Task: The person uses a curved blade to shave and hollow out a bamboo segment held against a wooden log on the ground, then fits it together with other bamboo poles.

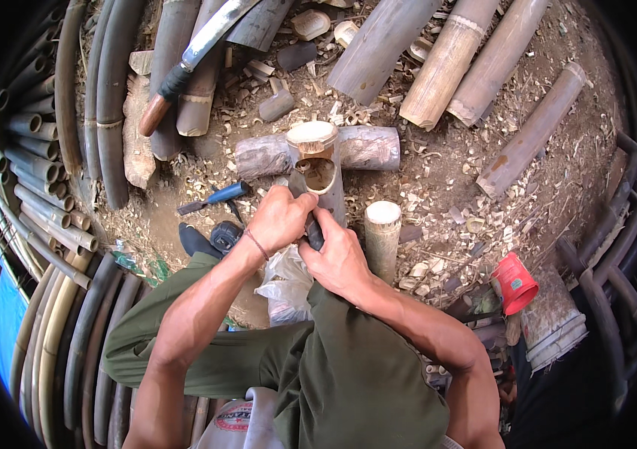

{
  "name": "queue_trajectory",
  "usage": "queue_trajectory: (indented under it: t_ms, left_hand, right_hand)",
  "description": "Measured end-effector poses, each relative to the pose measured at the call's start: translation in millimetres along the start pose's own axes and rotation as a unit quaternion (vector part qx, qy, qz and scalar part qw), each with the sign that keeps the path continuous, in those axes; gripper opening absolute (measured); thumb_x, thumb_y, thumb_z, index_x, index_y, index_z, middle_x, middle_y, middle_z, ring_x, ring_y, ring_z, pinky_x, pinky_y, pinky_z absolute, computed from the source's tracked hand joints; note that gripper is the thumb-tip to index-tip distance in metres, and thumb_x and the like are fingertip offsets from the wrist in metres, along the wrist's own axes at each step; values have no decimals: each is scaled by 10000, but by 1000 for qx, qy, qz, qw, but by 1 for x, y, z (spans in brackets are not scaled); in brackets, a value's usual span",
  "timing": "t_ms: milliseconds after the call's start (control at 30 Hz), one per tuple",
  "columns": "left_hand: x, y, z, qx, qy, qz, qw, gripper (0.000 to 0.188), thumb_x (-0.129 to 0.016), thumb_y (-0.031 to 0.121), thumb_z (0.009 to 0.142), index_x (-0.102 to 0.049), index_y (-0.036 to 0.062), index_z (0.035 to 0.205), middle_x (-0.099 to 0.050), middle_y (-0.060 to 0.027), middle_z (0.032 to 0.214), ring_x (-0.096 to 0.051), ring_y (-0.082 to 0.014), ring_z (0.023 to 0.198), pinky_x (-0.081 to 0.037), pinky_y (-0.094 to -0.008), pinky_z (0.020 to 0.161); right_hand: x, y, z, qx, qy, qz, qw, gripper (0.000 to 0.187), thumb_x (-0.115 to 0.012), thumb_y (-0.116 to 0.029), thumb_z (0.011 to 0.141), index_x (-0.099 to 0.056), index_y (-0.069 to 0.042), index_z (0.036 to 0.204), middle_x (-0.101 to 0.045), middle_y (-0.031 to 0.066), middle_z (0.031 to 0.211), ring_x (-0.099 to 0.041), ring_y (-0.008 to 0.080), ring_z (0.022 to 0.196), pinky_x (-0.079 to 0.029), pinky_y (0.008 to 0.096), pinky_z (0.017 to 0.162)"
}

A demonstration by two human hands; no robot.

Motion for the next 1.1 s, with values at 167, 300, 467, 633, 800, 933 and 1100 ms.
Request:
queue_trajectory:
  t_ms: [167,300,467,633,800,933,1100]
  left_hand:
    - [-48,19,-12,22,-24,-265,964,516,-508,371,957,-622,-55,689,-561,-134,553,-553,-218,512,-433,-376,523]
    - [-59,38,-12,14,-4,-418,908,539,-473,413,1013,-572,37,639,-505,-22,540,-486,-121,476,-365,-290,441]
    - [-61,32,-20,0,-68,-703,708,414,-436,445,1037,-605,83,928,-559,-16,633,-510,-109,568,-376,-237,517]
    - [-50,38,-18,-14,-170,-835,523,464,-334,503,1048,-591,145,1190,-622,-5,824,-527,-115,672,-439,-276,644]
    - [-59,5,-26,-31,-205,-727,655,609,-384,606,994,-547,90,1274,-645,-50,1037,-592,-175,799,-489,-327,775]
    - [-55,-17,-61,-123,-187,-343,912,719,-622,488,929,-438,-12,1410,-605,-135,1213,-584,-217,1127,-463,-367,1002]
    - [-44,-24,-103,-194,-51,-152,968,764,-695,157,782,-369,14,1458,-545,-251,1306,-544,-367,1240,-425,-411,1049]
  right_hand:
    - [59,-7,-9,121,53,-282,950,413,-616,-127,813,-545,-63,1214,-665,214,899,-663,420,804,-533,495,692]
    - [95,-44,24,221,-21,-490,843,382,-662,-153,798,-569,-66,1159,-677,132,813,-689,343,724,-545,446,598]
    - [79,-115,37,207,-183,-649,709,254,-692,-182,771,-597,-80,984,-702,97,811,-702,292,674,-545,391,572]
    - [46,-155,67,291,-239,-744,552,133,-676,-214,771,-688,-84,796,-679,82,653,-715,248,674,-546,383,566]
    - [66,-130,71,299,-157,-686,644,142,-659,-223,806,-737,-106,782,-734,86,773,-728,259,726,-571,382,635]
    - [84,-61,22,226,-136,-509,820,392,-546,-405,952,-697,-61,841,-670,190,704,-671,382,722,-529,476,703]
    - [32,-22,-27,19,42,48,998,269,-500,-243,1001,-600,7,1001,-693,173,836,-677,287,828,-508,407,762]
Point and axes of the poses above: each hand's wrist, its own z-axis towards the middle knuckle, its own x-axis out of the back of the hand, y = z × x, the point moved 3 cm from there along z, towards the middle knuckle
